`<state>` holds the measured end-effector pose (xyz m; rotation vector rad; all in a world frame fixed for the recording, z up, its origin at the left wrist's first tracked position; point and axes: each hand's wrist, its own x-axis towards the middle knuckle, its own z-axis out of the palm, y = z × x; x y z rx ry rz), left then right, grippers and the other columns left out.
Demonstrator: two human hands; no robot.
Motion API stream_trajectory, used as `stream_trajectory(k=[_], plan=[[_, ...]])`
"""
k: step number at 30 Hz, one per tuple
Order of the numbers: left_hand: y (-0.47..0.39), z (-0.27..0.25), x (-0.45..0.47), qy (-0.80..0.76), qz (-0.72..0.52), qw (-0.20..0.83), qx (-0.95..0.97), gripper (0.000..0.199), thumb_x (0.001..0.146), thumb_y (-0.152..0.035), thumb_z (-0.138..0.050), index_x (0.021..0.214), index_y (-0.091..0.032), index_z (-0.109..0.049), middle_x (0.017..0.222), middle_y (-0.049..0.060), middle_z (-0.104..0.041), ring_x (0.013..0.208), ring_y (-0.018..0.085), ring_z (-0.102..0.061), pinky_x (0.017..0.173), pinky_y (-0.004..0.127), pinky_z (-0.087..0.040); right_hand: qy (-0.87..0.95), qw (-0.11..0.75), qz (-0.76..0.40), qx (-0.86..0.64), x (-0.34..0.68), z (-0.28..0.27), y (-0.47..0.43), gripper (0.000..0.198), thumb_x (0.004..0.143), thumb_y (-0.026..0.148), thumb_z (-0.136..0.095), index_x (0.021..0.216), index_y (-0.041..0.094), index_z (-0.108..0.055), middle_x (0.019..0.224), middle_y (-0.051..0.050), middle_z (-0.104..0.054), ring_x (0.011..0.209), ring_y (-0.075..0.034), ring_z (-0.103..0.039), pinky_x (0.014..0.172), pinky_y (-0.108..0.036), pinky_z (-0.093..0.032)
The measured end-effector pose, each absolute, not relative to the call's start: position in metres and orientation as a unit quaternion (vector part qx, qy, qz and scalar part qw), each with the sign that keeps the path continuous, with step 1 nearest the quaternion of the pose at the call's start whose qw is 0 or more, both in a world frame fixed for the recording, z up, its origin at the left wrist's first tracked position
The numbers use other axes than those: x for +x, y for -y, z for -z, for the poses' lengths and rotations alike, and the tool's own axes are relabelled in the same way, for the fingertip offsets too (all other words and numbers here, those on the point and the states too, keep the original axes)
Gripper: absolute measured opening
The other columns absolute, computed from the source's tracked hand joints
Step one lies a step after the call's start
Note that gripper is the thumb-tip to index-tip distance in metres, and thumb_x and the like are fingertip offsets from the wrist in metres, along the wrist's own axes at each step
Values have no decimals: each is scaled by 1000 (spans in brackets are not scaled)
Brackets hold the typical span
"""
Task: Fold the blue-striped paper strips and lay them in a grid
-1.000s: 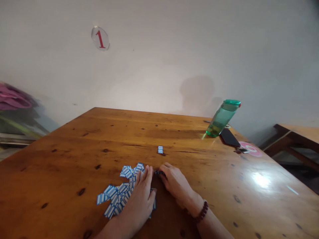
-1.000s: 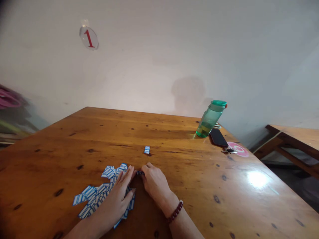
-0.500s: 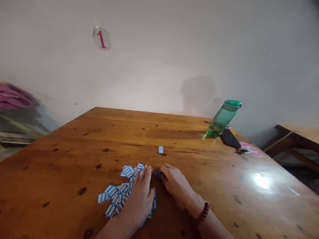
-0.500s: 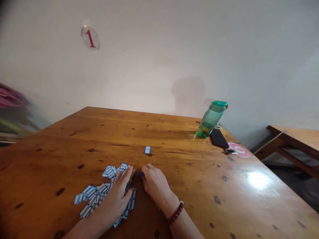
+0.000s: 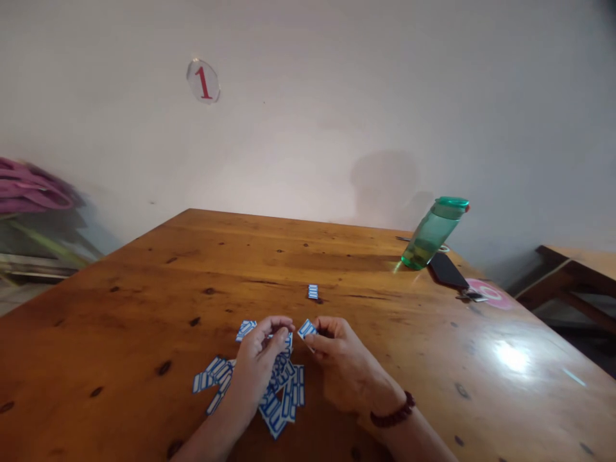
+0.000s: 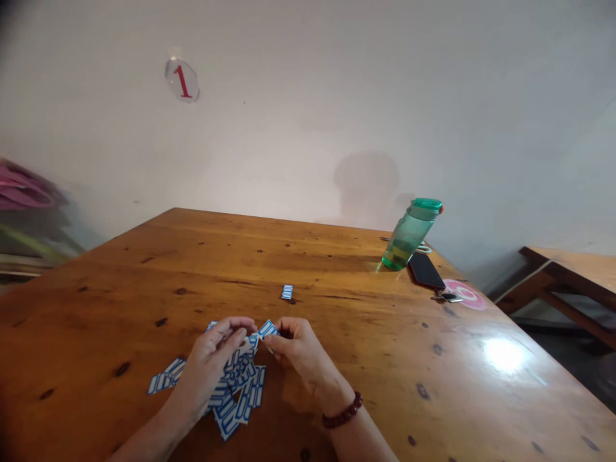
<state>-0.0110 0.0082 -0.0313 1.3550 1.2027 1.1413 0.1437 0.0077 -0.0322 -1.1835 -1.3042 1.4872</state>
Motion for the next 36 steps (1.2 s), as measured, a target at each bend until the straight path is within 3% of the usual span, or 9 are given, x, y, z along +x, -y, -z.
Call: stream_trajectory(k=[4, 8, 15, 22, 30, 36], plan=[[-8, 27, -7, -471, -459, 569, 493, 20, 69, -37, -56, 69, -16, -59, 65, 0, -59, 65, 15, -54, 60, 25, -43, 471, 431, -633, -438, 139, 32, -5, 15, 63, 25, -62, 59, 14, -53, 49, 6, -45, 45, -5, -34, 44, -20, -21], [-9, 30, -6, -443, -440, 590, 513, 17, 64, -32, -63, 65, -15, -57, 60, -2, -54, 58, 12, -50, 58, 23, -40, 507, 429, -598, -449, 136, 34, -7, 14, 62, 25, -61, 57, 14, -53, 47, 6, -44, 44, -5, -34, 44, -20, -22], [-15, 38, -9, -457, -422, 579, 527, 13, 61, -25, -62, 66, -15, -56, 62, -1, -55, 61, 13, -50, 61, 26, -41, 585, 412, -518, -468, 133, 35, -6, 13, 66, 22, -57, 57, 14, -53, 50, 6, -44, 48, -6, -35, 45, -19, -27], [-15, 37, -9, -475, -423, 529, 563, 12, 59, -27, -60, 59, -16, -54, 55, -4, -49, 56, 12, -45, 56, 24, -37, 598, 419, -491, -476, 136, 31, -6, 11, 65, 25, -59, 64, 14, -58, 58, 1, -56, 54, -10, -47, 52, -21, -36], [-14, 30, -8, -490, -418, 482, 594, 9, 57, -25, -56, 54, -18, -53, 52, -4, -47, 53, 12, -43, 55, 24, -36, 660, 402, -386, -504, 140, 32, -6, 6, 66, 16, -55, 61, 15, -59, 57, 2, -55, 53, -9, -45, 50, -19, -34], [-13, 31, -8, -485, -431, 490, 583, 8, 58, -23, -59, 56, -17, -55, 54, -3, -51, 56, 12, -46, 56, 23, -37, 636, 412, -424, -496, 138, 32, -5, 7, 65, 15, -57, 59, 16, -59, 54, 3, -53, 51, -9, -42, 48, -20, -31]])
